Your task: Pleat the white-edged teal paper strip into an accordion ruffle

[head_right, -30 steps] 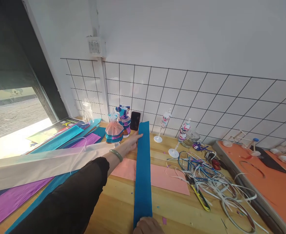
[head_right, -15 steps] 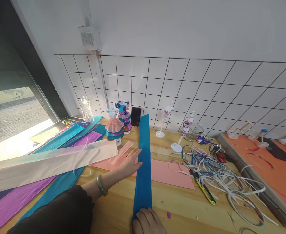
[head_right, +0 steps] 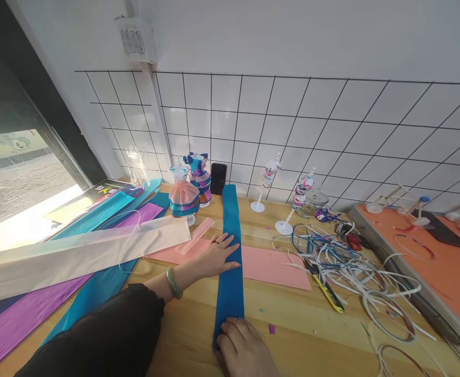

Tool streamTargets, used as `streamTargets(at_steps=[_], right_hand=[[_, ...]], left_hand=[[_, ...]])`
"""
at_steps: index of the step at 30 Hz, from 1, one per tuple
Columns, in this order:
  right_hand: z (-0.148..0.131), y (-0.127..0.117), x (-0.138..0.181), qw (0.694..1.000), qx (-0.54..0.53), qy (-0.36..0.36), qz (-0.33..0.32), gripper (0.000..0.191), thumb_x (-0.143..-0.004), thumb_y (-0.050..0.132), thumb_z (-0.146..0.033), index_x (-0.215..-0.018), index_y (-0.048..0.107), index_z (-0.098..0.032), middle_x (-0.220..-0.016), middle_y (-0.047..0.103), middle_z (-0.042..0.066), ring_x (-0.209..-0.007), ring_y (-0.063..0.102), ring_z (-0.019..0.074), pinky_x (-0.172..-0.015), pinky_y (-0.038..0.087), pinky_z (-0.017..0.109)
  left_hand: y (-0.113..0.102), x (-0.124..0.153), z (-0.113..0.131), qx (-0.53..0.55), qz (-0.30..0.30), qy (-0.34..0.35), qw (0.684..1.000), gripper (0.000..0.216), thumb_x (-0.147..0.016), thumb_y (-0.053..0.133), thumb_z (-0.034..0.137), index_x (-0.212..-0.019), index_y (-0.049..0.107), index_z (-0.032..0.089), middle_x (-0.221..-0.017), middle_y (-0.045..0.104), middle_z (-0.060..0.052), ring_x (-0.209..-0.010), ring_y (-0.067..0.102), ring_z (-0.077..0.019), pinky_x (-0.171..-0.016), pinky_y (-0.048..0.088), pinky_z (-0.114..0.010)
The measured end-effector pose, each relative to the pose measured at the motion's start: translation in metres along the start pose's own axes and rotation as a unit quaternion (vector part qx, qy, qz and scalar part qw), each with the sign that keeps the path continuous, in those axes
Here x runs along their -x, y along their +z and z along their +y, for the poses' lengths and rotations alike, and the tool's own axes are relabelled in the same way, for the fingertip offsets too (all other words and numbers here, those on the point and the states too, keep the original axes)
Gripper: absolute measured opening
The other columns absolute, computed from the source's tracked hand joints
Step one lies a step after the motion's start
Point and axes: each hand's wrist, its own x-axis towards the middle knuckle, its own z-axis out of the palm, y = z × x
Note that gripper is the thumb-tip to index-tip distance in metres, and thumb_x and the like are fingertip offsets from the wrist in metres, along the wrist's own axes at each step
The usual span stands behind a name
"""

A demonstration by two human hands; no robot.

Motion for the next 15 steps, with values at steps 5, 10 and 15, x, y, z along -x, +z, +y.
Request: streamTargets(at_steps=[5, 10, 15], right_hand=[[0.01, -0.025, 0.009, 0.998, -0.015, -0.015, -0.059, 0.024, -0.091, 0.039, -0.025, -0.082, 0.06, -0.021, -0.09, 0.07, 0.005, -0.088, 0.064, 0.0168, -0.075, 0.05, 0.028], [0.02, -0.041, 0.025, 0.997, 0.004, 0.014, -0.077, 0.024, -0.091, 0.04, -0.028, -0.087, 0.062, -0.019, -0.094, 0.069, 0.009, -0.088, 0.065, 0.0188, -0.077, 0.051, 0.032], [0.022, -0.039, 0.031, 0.998, 0.002, 0.027, -0.063, 0.026, -0.092, 0.039, -0.027, -0.088, 0.063, -0.019, -0.092, 0.069, 0.007, -0.088, 0.064, 0.0173, -0.081, 0.049, 0.032]], left_hand=[[-0.007, 0.002, 0.003, -0.013, 0.011, 0.011, 1.0, 0.062, -0.082, 0.033, 0.06, -0.131, 0.037, 0.023, -0.141, 0.032, -0.012, -0.132, 0.017, -0.0353, -0.101, 0.019, -0.058], [-0.03, 0.036, 0.029, -0.019, 0.047, 0.069, 0.996, 0.05, -0.082, 0.048, 0.044, -0.125, 0.042, 0.019, -0.135, 0.039, -0.012, -0.129, 0.024, -0.0314, -0.102, 0.025, -0.049], [-0.036, 0.089, 0.063, 0.036, -0.021, 0.149, 0.988, 0.025, -0.085, 0.048, 0.033, -0.103, 0.055, 0.018, -0.103, 0.058, -0.008, -0.1, 0.05, -0.0204, -0.086, 0.041, -0.033]])
